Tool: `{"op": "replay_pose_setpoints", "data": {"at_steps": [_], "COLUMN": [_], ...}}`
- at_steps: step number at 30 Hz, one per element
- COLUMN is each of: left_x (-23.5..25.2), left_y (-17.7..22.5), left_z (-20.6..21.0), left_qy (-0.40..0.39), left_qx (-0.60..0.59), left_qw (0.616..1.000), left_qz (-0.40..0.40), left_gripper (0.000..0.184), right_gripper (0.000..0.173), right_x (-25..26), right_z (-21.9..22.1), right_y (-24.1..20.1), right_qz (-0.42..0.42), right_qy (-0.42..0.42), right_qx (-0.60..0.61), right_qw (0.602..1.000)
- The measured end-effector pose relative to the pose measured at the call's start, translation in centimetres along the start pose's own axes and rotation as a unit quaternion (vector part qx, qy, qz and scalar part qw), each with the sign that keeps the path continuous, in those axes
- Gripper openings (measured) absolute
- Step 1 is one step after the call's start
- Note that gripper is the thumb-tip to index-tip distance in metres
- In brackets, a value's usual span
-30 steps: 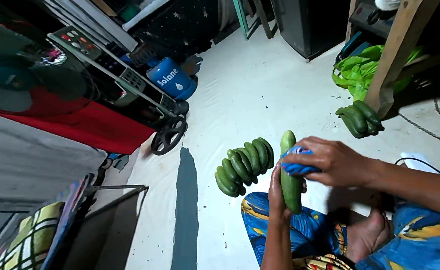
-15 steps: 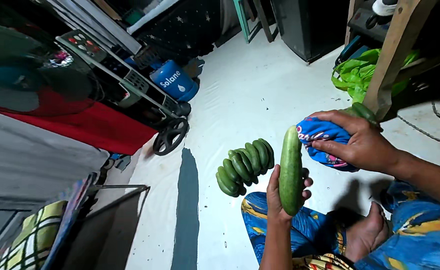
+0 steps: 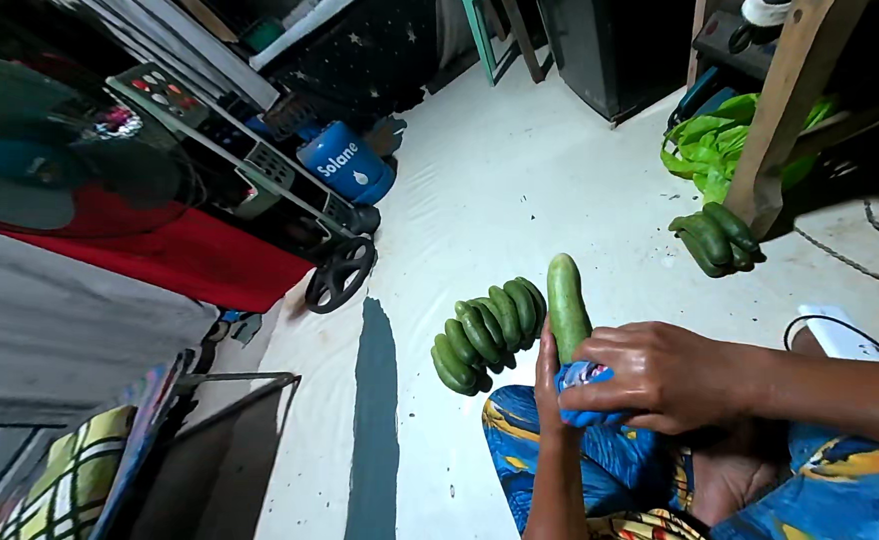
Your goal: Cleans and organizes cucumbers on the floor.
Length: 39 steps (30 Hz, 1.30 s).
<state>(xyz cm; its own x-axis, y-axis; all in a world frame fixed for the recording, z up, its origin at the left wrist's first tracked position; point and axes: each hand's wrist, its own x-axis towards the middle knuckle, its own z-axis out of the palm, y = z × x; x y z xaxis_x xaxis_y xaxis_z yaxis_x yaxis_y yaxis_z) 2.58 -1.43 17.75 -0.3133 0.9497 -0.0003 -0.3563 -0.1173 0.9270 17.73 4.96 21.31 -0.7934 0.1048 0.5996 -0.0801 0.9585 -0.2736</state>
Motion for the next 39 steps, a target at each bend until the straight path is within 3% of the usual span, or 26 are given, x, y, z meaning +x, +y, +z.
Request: {"op": "replay_pose_setpoints", "data": {"at_steps": [4,9,12,15,18,21,24,27,29,31,34,36,39], "left_x": [-0.1,-0.2,-0.1,-0.1,0.1,-0.3,-0.1,0.4,0.4,0.5,1.2,1.3,0.7], "left_y": [0.2,0.7,0.5,0.3,-0.3,-0.1,0.5,0.7,0.6,0.6,0.3,0.3,0.5], "left_z": [0.0,0.1,0.2,0.1,-0.8,-0.4,-0.4,-1.0,-1.5,-1.7,-2.1,-2.1,-1.7], "left_qy": [-0.021,-0.118,-0.107,-0.032,-0.050,-0.031,-0.075,-0.153,-0.181,-0.203,-0.265,-0.270,-0.270], "left_qx": [0.058,0.012,0.009,0.064,0.066,0.099,0.129,0.075,-0.041,-0.214,-0.362,-0.374,-0.286], "left_qw": [0.998,0.989,0.991,0.997,0.996,0.994,0.989,0.983,0.976,0.940,0.865,0.852,0.889], "left_qz": [-0.021,-0.091,-0.075,-0.020,0.022,0.028,-0.009,-0.074,-0.115,-0.174,-0.225,-0.246,-0.236], "left_gripper": [0.041,0.054,0.052,0.044,0.047,0.041,0.042,0.056,0.060,0.055,0.058,0.060,0.058], "right_gripper": [0.033,0.039,0.036,0.030,0.027,0.030,0.031,0.037,0.039,0.040,0.043,0.044,0.043], "right_x": [-0.4,-1.1,-0.8,-0.3,0.4,0.5,-0.1,-1.1,-2.0,-2.4,-2.0,-1.4,-1.4], "right_z": [-0.4,-2.5,-2.4,-1.3,-0.3,-0.5,-1.6,-3.6,-4.8,-5.5,-6.2,-6.3,-5.9], "right_y": [1.6,3.4,2.4,0.6,-0.4,0.2,1.8,3.2,3.6,3.5,2.3,1.6,1.7], "right_qz": [0.067,0.182,0.148,0.062,0.001,0.038,0.116,0.194,0.234,0.250,0.259,0.260,0.266], "right_qy": [0.068,0.157,0.136,0.050,-0.014,0.013,0.089,0.164,0.211,0.278,0.348,0.356,0.343], "right_qx": [-0.026,-0.146,-0.155,-0.099,-0.052,-0.048,-0.062,-0.109,-0.154,-0.146,0.005,0.076,0.089], "right_qw": [0.995,0.960,0.967,0.992,0.999,0.998,0.987,0.961,0.936,0.916,0.901,0.894,0.896]}}
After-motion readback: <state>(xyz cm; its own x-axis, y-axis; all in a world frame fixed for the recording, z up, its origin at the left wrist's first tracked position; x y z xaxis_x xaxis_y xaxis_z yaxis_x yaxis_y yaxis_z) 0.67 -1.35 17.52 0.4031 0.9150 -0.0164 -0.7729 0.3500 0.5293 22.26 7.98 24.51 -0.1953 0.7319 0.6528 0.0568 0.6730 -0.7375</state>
